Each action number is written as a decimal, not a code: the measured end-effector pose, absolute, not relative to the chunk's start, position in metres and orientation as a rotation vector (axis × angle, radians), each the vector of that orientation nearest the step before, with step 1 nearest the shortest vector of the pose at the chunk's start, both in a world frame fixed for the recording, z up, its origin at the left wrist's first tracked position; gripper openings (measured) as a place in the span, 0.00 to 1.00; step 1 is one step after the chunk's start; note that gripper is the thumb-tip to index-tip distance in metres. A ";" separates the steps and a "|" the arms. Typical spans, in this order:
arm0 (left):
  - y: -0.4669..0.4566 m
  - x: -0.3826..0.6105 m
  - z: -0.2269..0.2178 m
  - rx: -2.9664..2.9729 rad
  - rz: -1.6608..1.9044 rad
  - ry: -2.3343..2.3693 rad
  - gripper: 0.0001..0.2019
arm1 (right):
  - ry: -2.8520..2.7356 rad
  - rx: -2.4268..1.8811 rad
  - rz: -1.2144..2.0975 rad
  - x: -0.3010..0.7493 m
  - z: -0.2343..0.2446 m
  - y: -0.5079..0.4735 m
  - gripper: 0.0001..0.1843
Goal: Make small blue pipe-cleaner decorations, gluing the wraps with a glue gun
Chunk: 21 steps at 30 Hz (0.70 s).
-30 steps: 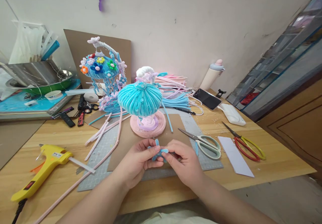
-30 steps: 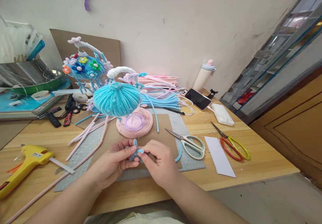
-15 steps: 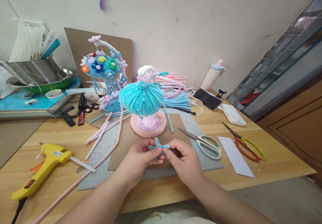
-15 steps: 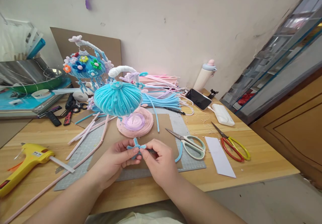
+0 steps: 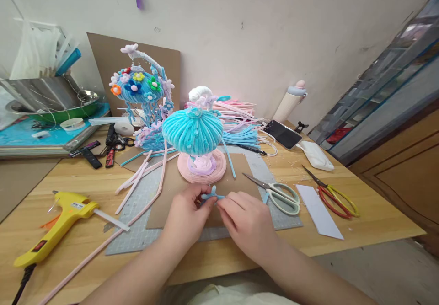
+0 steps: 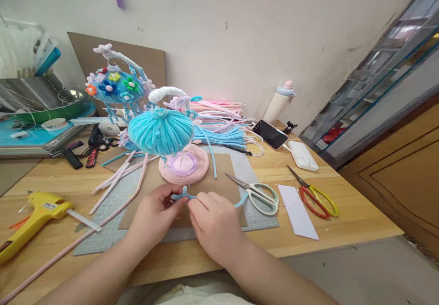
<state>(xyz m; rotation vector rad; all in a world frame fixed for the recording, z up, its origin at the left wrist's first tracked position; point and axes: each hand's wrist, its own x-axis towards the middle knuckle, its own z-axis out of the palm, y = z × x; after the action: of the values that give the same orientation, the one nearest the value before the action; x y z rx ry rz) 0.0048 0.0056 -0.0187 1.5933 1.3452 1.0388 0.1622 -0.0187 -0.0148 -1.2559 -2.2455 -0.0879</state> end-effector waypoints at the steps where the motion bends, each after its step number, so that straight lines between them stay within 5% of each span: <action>1: 0.006 0.003 -0.018 1.685 1.024 1.337 0.04 | -2.273 -1.230 -0.080 0.166 -0.011 -0.017 0.12; 5: 0.008 0.000 -0.007 1.819 0.908 1.205 0.04 | -2.336 -1.133 0.162 0.180 0.005 -0.005 0.08; 12: 0.010 -0.004 -0.005 1.071 0.821 0.778 0.09 | -1.805 -0.988 0.988 0.177 0.007 0.005 0.01; 21: 0.010 0.002 -0.008 0.958 1.064 0.855 0.12 | -2.021 -1.107 0.586 0.171 0.008 -0.009 0.07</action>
<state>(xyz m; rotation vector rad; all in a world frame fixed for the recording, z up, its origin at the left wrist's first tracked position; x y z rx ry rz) 0.0020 0.0098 -0.0083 0.9580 0.8553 1.0644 0.1712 -0.0091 0.0077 -1.1068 -2.0212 0.5856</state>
